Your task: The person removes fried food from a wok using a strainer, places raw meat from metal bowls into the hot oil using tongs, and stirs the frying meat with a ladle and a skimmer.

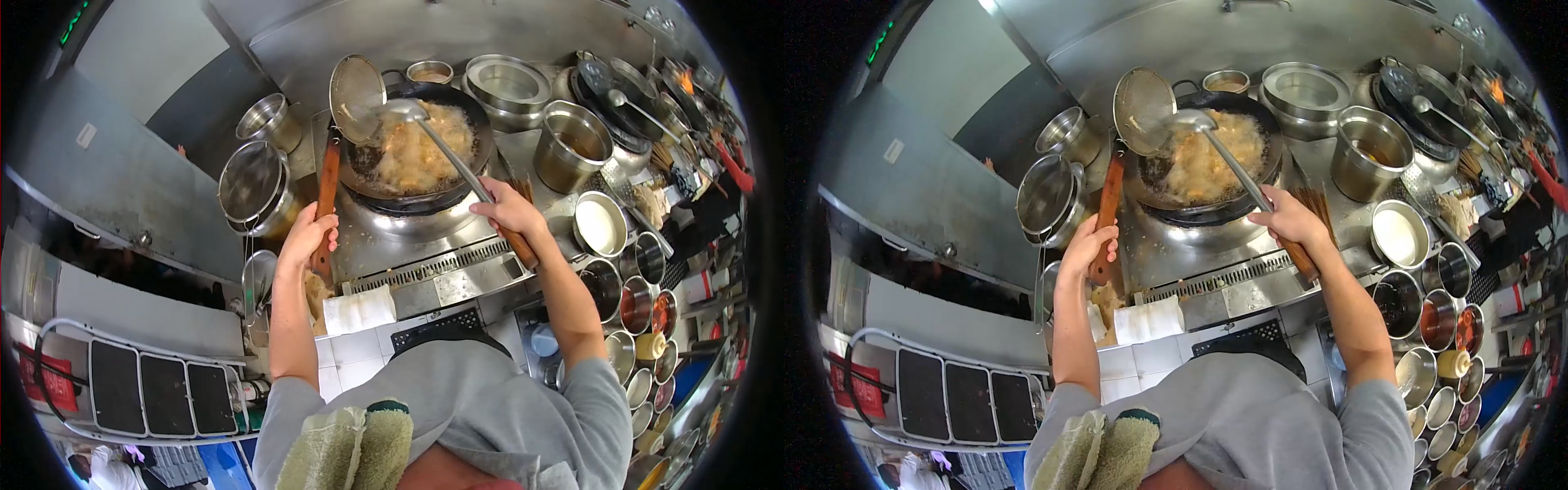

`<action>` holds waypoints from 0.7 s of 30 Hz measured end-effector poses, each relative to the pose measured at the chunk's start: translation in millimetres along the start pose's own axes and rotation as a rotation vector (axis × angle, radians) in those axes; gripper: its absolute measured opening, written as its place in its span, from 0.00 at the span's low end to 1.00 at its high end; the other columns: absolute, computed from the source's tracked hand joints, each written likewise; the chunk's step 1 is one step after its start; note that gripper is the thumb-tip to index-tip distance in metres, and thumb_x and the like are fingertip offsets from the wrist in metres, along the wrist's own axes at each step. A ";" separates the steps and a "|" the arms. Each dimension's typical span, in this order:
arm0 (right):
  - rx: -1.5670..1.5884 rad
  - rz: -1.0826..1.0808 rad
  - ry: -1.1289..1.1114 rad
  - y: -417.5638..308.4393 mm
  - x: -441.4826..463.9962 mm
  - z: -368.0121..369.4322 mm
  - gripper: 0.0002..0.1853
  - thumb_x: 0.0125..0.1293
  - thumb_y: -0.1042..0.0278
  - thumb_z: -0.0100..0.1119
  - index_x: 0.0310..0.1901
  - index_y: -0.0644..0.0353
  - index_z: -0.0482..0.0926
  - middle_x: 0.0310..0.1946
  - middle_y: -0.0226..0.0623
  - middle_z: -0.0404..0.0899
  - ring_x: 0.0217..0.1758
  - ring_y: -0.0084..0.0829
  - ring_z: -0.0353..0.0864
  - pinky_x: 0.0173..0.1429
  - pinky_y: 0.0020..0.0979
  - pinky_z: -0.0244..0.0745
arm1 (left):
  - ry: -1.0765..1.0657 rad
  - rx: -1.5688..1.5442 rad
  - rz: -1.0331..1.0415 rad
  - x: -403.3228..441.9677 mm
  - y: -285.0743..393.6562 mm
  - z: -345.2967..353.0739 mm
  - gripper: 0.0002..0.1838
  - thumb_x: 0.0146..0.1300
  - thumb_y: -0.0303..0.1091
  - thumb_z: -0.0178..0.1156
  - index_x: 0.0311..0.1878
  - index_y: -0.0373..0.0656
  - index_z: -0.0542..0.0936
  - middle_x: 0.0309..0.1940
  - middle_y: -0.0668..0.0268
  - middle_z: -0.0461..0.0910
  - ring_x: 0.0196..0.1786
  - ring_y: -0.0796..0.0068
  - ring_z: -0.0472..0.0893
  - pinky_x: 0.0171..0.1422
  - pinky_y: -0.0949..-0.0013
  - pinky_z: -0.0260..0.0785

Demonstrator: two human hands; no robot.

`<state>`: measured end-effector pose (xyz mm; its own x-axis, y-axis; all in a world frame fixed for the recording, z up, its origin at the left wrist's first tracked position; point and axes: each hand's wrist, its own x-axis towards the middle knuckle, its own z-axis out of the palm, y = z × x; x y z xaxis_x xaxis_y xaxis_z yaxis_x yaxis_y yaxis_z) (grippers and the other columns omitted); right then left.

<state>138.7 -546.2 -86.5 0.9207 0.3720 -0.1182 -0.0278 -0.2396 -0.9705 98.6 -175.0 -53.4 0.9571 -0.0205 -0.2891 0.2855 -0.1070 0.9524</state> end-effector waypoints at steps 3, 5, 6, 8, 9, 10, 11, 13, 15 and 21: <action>-0.128 0.094 -0.050 -3.5 -38.8 -8.7 0.27 0.60 0.70 0.62 0.61 0.65 0.66 0.19 0.30 0.69 0.14 0.21 0.68 0.16 0.26 0.64 | 0.018 -0.035 0.047 17.9 -3.8 -10.6 0.06 0.62 0.24 0.53 0.41 0.38 0.68 0.25 0.68 0.69 0.23 0.80 0.71 0.22 0.73 0.66; -0.210 0.215 0.000 -38.8 -83.8 -14.0 0.31 0.59 0.71 0.62 0.64 0.62 0.64 0.21 0.31 0.72 0.14 0.21 0.69 0.16 0.26 0.65 | 0.035 0.020 0.045 29.7 -5.0 -20.2 0.06 0.62 0.23 0.53 0.41 0.38 0.68 0.25 0.68 0.69 0.23 0.79 0.71 0.22 0.73 0.65; -0.225 0.208 -0.004 -32.4 -98.5 -21.3 0.32 0.59 0.71 0.62 0.66 0.62 0.62 0.22 0.33 0.73 0.14 0.22 0.69 0.18 0.27 0.66 | 0.056 0.076 0.043 35.4 -5.2 -25.2 0.05 0.62 0.23 0.53 0.40 0.38 0.68 0.25 0.68 0.69 0.23 0.79 0.71 0.22 0.74 0.65; -0.240 0.202 -0.005 -28.3 -126.8 -36.5 0.34 0.59 0.71 0.62 0.67 0.61 0.61 0.24 0.34 0.75 0.15 0.23 0.70 0.19 0.28 0.67 | 0.078 0.115 0.054 49.5 -5.9 -34.7 0.04 0.62 0.23 0.52 0.40 0.38 0.68 0.25 0.68 0.69 0.23 0.79 0.71 0.22 0.73 0.66; -0.316 0.184 -0.018 -37.2 -142.8 -41.8 0.34 0.59 0.71 0.63 0.67 0.62 0.60 0.25 0.36 0.76 0.16 0.24 0.71 0.20 0.29 0.68 | 0.085 0.198 0.038 57.3 -6.0 -40.0 0.05 0.63 0.23 0.52 0.41 0.39 0.68 0.26 0.68 0.69 0.24 0.79 0.70 0.23 0.73 0.66; -0.392 0.168 -0.031 -47.5 -154.3 -46.0 0.35 0.59 0.70 0.63 0.67 0.62 0.60 0.26 0.39 0.77 0.16 0.25 0.72 0.22 0.30 0.70 | 0.090 0.281 0.022 66.0 -7.0 -46.1 0.05 0.64 0.24 0.52 0.42 0.39 0.68 0.27 0.68 0.69 0.24 0.80 0.70 0.24 0.73 0.66; -0.390 0.170 -0.026 -58.3 -161.1 -48.4 0.35 0.59 0.70 0.63 0.67 0.62 0.60 0.26 0.39 0.77 0.16 0.25 0.72 0.22 0.30 0.70 | 0.060 0.326 0.015 76.9 -10.6 -54.7 0.05 0.64 0.24 0.53 0.42 0.39 0.68 0.27 0.68 0.69 0.25 0.79 0.70 0.25 0.73 0.67; -0.451 0.328 -0.061 -73.0 -171.6 -49.3 0.34 0.59 0.70 0.63 0.66 0.62 0.61 0.29 0.43 0.78 0.18 0.27 0.76 0.24 0.31 0.71 | 0.012 0.342 -0.059 90.3 -9.6 -59.4 0.05 0.64 0.24 0.52 0.41 0.39 0.68 0.26 0.67 0.69 0.24 0.79 0.70 0.24 0.73 0.67; -0.615 0.132 -0.042 -40.4 -162.9 -53.6 0.35 0.58 0.69 0.64 0.67 0.61 0.61 0.26 0.41 0.78 0.18 0.27 0.75 0.26 0.31 0.72 | -0.115 0.238 -0.172 98.6 -14.1 -61.3 0.05 0.64 0.25 0.53 0.40 0.39 0.68 0.26 0.68 0.71 0.23 0.80 0.70 0.23 0.73 0.66; -0.576 0.263 -0.101 -30.7 -103.9 -39.2 0.33 0.59 0.69 0.62 0.65 0.61 0.62 0.23 0.41 0.76 0.18 0.29 0.75 0.23 0.32 0.71 | -0.299 -0.050 -0.247 67.3 -33.7 -66.3 0.07 0.66 0.28 0.56 0.43 0.38 0.69 0.29 0.68 0.71 0.23 0.82 0.69 0.24 0.75 0.64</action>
<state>59.2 -612.7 -36.2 0.8697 0.3110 -0.3833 -0.0081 -0.7675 -0.6410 156.7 -106.8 -98.6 0.8042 -0.2897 -0.5190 0.5149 -0.0967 0.8518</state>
